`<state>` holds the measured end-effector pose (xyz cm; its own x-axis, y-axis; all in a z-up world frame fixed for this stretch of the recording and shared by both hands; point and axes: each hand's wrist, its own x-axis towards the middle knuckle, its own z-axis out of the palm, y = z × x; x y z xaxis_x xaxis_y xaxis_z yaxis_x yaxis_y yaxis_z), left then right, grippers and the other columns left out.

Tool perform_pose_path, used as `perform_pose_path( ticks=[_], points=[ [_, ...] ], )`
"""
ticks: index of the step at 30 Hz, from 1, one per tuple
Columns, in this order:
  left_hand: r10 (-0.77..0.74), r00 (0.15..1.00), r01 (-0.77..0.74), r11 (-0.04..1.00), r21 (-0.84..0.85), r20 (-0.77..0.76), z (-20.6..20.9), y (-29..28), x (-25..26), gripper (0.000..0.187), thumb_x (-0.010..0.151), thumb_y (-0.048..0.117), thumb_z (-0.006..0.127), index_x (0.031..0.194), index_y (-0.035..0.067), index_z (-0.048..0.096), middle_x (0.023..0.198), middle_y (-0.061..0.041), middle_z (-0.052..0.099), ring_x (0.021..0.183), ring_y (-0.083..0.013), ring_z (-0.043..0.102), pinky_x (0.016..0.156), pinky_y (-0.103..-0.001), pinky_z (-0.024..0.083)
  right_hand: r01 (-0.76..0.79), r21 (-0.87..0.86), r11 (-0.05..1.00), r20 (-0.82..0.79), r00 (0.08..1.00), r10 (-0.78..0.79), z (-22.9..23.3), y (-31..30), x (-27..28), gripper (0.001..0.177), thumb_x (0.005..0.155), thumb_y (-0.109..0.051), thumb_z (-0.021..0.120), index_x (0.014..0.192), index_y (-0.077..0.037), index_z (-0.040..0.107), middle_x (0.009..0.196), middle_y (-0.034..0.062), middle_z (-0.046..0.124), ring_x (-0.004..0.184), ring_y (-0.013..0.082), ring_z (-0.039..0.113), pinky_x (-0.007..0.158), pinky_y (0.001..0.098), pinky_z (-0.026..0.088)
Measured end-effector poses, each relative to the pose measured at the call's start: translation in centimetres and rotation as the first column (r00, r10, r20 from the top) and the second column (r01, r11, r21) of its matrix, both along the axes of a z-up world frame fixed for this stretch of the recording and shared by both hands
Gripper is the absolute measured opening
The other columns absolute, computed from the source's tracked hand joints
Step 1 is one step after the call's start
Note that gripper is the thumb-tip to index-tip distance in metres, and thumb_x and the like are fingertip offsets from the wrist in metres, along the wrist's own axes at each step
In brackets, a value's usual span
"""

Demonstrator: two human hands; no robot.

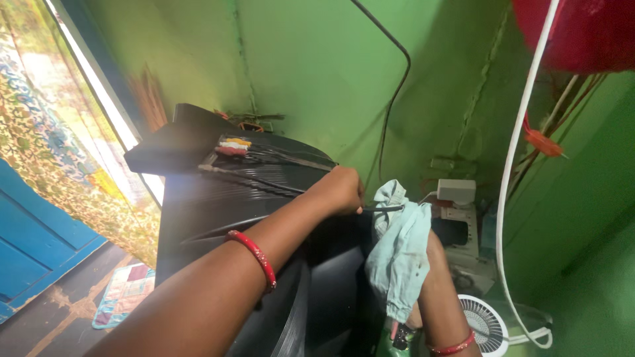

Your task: The person wipes the back casing and cables of a television using a cloth, moving the cloth over different parts of the surface.

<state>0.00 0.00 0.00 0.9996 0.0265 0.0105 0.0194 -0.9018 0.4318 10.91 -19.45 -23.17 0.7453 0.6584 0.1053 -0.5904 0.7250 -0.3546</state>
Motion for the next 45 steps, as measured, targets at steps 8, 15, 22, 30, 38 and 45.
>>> perform_pose_path(
  ticks=[8,15,22,30,38,45],
  points=[
    [0.024,1.0,-0.024,0.999,0.037,-0.005,-0.4,0.0,0.5,0.024,0.07,0.016,0.083,0.092,0.008,0.081,0.091,-0.021,0.075,0.087,-0.0363,0.075,0.081,-0.043,0.058,-0.073,-0.049,0.996,-0.107,0.992,0.068,8.0,0.7,-5.1,0.019,0.101,-0.02,0.061,0.104,-0.003,0.069,0.086,0.0094,0.074,0.073,0.0192,0.072,0.067,0.0304,0.059],
    [0.093,0.995,-0.092,0.996,0.017,-0.029,0.4,-0.5,0.0,0.028,0.071,0.019,0.084,0.096,0.007,0.08,0.097,-0.025,0.073,0.093,-0.0388,0.073,0.085,-0.045,0.057,-0.004,-0.181,0.983,-0.051,0.999,-0.005,11.8,1.2,-8.6,0.026,0.099,-0.016,0.058,0.112,0.004,0.07,0.093,0.0133,0.076,0.075,0.0194,0.074,0.067,0.0289,0.06],
    [0.056,0.998,-0.056,0.998,0.04,0.019,-0.1,-0.3,0.2,0.028,0.069,0.016,0.086,0.094,0.006,0.08,0.096,-0.025,0.073,0.093,-0.0393,0.073,0.084,-0.046,0.057,0.01,-0.214,0.977,-0.096,0.995,-0.032,12.2,1.2,-9.5,0.026,0.097,-0.015,0.057,0.11,0.003,0.07,0.091,0.0126,0.076,0.075,0.0191,0.074,0.068,0.0293,0.06],
    [0.048,0.999,-0.048,0.999,0.025,0.016,0.3,-0.6,-0.3,0.028,0.068,0.014,0.087,0.094,0.007,0.081,0.096,-0.023,0.074,0.093,-0.0375,0.074,0.084,-0.043,0.057,-0.097,-0.201,0.975,-0.078,0.994,0.083,9.1,2.3,-7.0,0.02,0.1,-0.015,0.062,0.104,0.002,0.072,0.085,0.0119,0.075,0.067,0.0197,0.073,0.059,0.0298,0.059],
    [0.006,0.999,-0.009,0.999,0.045,0.045,0.3,-0.4,-0.5,0.028,0.064,0.013,0.088,0.09,0.004,0.08,0.093,-0.023,0.075,0.09,-0.0366,0.075,0.082,-0.043,0.058,-0.1,-0.238,0.966,-0.115,0.991,0.074,10.3,3.2,-9.0,0.019,0.098,-0.016,0.06,0.097,-0.002,0.072,0.08,0.0111,0.075,0.065,0.0203,0.073,0.06,0.0319,0.06],
    [0.004,0.998,-0.007,0.999,0.045,0.06,-0.6,0.0,0.2,0.029,0.063,0.016,0.089,0.088,0.004,0.079,0.091,-0.023,0.075,0.088,-0.0377,0.075,0.081,-0.044,0.058,-0.187,-0.186,0.964,-0.246,0.959,0.139,11.2,3.0,-12.7,0.021,0.098,-0.024,0.059,0.096,-0.008,0.072,0.081,0.0076,0.075,0.066,0.0194,0.073,0.062,0.0323,0.06]
  ],
)
